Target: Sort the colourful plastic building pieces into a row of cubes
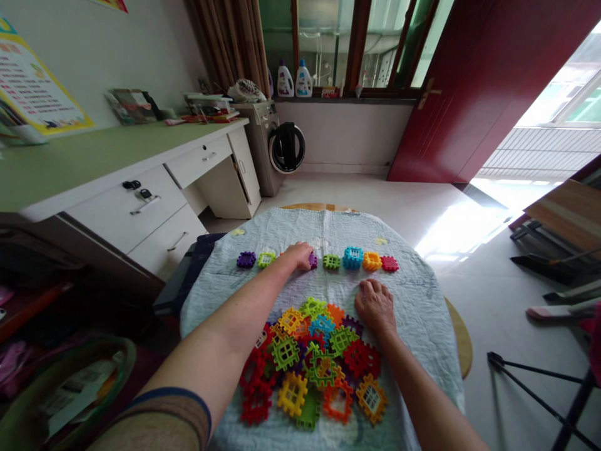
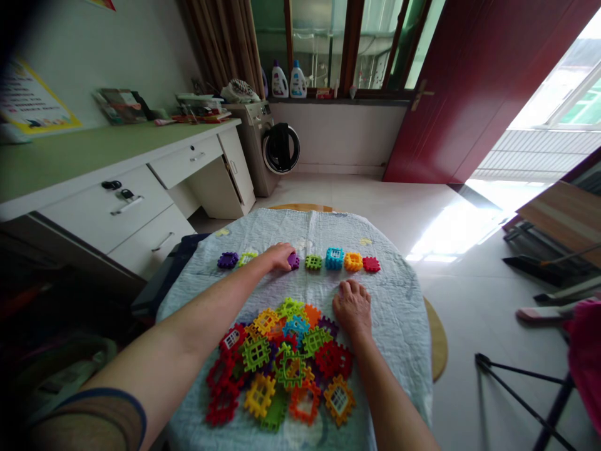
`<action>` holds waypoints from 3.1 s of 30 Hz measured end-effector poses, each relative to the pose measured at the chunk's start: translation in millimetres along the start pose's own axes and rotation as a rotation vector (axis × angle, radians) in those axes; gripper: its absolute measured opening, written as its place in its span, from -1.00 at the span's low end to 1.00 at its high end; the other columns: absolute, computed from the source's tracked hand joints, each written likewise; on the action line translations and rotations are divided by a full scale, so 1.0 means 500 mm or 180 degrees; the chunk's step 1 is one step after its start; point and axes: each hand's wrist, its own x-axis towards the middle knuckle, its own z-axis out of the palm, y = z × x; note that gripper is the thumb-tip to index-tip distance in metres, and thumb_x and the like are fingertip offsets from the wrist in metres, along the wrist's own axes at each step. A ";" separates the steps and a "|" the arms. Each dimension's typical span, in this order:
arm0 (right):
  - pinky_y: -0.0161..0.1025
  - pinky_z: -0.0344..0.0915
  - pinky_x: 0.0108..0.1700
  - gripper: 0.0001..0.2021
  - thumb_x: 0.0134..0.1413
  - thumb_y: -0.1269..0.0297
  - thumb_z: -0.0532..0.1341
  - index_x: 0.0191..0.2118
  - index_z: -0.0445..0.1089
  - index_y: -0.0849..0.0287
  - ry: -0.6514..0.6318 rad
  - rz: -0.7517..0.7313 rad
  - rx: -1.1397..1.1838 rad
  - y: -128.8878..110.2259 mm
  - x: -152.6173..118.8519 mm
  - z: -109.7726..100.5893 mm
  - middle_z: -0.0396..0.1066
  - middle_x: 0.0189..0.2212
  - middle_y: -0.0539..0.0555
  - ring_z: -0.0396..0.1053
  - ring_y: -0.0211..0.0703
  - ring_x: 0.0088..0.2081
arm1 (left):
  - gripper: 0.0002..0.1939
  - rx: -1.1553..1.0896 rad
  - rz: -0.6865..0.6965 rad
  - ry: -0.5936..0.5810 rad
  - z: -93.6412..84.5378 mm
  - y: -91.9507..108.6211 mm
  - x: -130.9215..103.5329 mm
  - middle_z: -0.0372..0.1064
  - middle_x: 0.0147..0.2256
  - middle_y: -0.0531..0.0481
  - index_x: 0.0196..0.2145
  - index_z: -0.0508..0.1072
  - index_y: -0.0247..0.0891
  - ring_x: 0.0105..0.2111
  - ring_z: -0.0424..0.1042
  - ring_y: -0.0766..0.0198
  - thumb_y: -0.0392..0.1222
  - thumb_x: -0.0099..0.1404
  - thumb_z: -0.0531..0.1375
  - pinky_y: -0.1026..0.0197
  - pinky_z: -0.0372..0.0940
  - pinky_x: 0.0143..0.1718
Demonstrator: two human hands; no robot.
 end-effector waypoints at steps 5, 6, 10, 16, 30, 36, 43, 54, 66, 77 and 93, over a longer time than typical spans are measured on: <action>-0.14 0.07 -0.04 -0.78 0.16 0.27 0.11 -0.08 0.33 0.08 0.0006 -0.0017 -0.0040 -0.001 -0.001 0.000 0.35 -0.04 0.12 0.23 0.00 -0.04 | -0.62 0.0015 0.0062 0.0014 -0.001 0.005 0.003 0.45 -0.12 -0.16 -0.21 0.51 -0.19 -0.08 0.39 -0.07 -0.15 -0.06 0.29 0.07 0.32 -0.13; -0.14 0.07 -0.04 -0.78 0.17 0.27 0.11 -0.07 0.33 0.08 0.0005 -0.0015 -0.0047 -0.001 -0.001 -0.001 0.35 -0.04 0.12 0.23 0.00 -0.03 | -0.63 0.0018 0.0075 0.0013 -0.001 0.006 0.003 0.44 -0.12 -0.17 -0.21 0.50 -0.20 -0.08 0.39 -0.07 -0.16 -0.05 0.29 0.06 0.32 -0.12; -0.14 0.08 -0.04 -0.77 0.16 0.25 0.12 -0.07 0.34 0.08 -0.0025 0.0002 -0.0032 -0.001 0.000 -0.001 0.35 -0.04 0.12 0.23 0.00 -0.03 | -0.49 0.0019 0.0077 0.0062 -0.003 0.014 -0.006 0.39 -0.05 -0.20 -0.07 0.45 -0.22 -0.03 0.35 -0.10 -0.18 -0.05 0.31 0.02 0.29 -0.05; -0.13 0.08 -0.02 -0.75 0.16 0.25 0.12 -0.04 0.34 0.10 -0.0080 0.0028 -0.0004 0.002 0.002 0.002 0.35 -0.02 0.12 0.23 0.00 -0.02 | -0.25 -0.0162 0.0185 0.0631 -0.025 0.027 -0.078 0.17 0.17 -0.22 0.19 0.22 -0.24 0.18 0.12 -0.08 -0.10 0.04 0.30 0.00 0.07 0.20; -0.14 0.05 -0.07 -0.76 0.19 0.25 0.10 -0.05 0.36 0.11 0.0028 -0.0054 0.0003 0.007 0.000 0.010 0.36 -0.05 0.12 0.22 -0.02 -0.06 | -0.69 -0.1765 -0.0456 0.1262 0.155 -0.057 -0.514 0.40 -0.07 -0.09 -0.11 0.47 -0.21 -0.01 0.36 0.13 -0.30 0.24 0.05 0.00 0.27 0.09; -0.15 0.05 -0.06 -0.74 0.20 0.24 0.10 -0.03 0.35 0.12 0.0035 -0.0080 -0.0005 0.011 -0.001 0.013 0.36 -0.02 0.12 0.22 -0.01 -0.04 | -0.60 -0.2031 -0.0474 0.1134 0.162 -0.034 -0.558 0.37 0.02 -0.08 -0.02 0.44 -0.18 0.06 0.33 0.11 -0.22 0.15 0.20 0.02 0.22 0.16; -0.16 0.05 -0.09 -0.76 0.20 0.25 0.10 -0.05 0.35 0.10 0.0057 -0.0075 -0.0045 0.008 -0.003 0.009 0.36 -0.04 0.09 0.23 -0.05 -0.08 | -0.57 -0.2026 -0.0594 0.1036 0.141 -0.011 -0.539 0.42 -0.07 -0.10 -0.05 0.45 -0.20 -0.04 0.38 0.09 -0.11 0.10 0.30 0.03 0.27 0.06; -0.16 0.05 -0.08 -0.76 0.20 0.25 0.10 -0.05 0.36 0.11 0.0040 -0.0064 -0.0063 0.008 -0.002 0.010 0.36 -0.03 0.10 0.23 -0.04 -0.07 | -0.65 -0.1933 -0.0951 0.1830 0.140 -0.001 -0.455 0.40 -0.14 -0.07 -0.12 0.42 -0.23 -0.11 0.41 0.15 -0.21 0.10 0.29 0.08 0.32 0.00; -0.15 0.07 -0.07 -0.75 0.19 0.26 0.11 -0.03 0.36 0.12 -0.0003 -0.0022 -0.0043 0.007 -0.002 0.008 0.36 -0.02 0.12 0.23 -0.03 -0.06 | -0.31 -0.1465 -0.0731 0.1302 0.151 -0.008 -0.547 0.28 0.04 -0.14 0.09 0.33 -0.17 0.08 0.28 -0.01 0.06 0.02 0.34 -0.05 0.20 0.15; -0.14 0.08 -0.07 -0.75 0.22 0.25 0.08 -0.03 0.36 0.11 -0.0002 -0.0040 -0.0034 0.008 -0.004 0.008 0.36 -0.02 0.12 0.23 -0.03 -0.06 | -0.26 -0.1792 -0.0791 0.1010 0.182 0.020 -0.590 0.27 0.04 -0.14 0.17 0.22 -0.16 0.09 0.29 0.06 -0.34 -0.01 0.20 0.02 0.19 0.18; -0.12 0.08 -0.07 -0.74 0.21 0.25 0.09 -0.03 0.37 0.14 -0.0007 -0.0068 -0.0042 0.011 -0.002 0.009 0.37 -0.01 0.14 0.24 -0.02 -0.07 | -0.79 -0.1915 -0.1033 0.1952 0.112 -0.018 -0.528 0.47 -0.23 -0.04 -0.20 0.49 -0.20 -0.19 0.44 0.20 -0.26 0.30 0.06 0.16 0.33 -0.11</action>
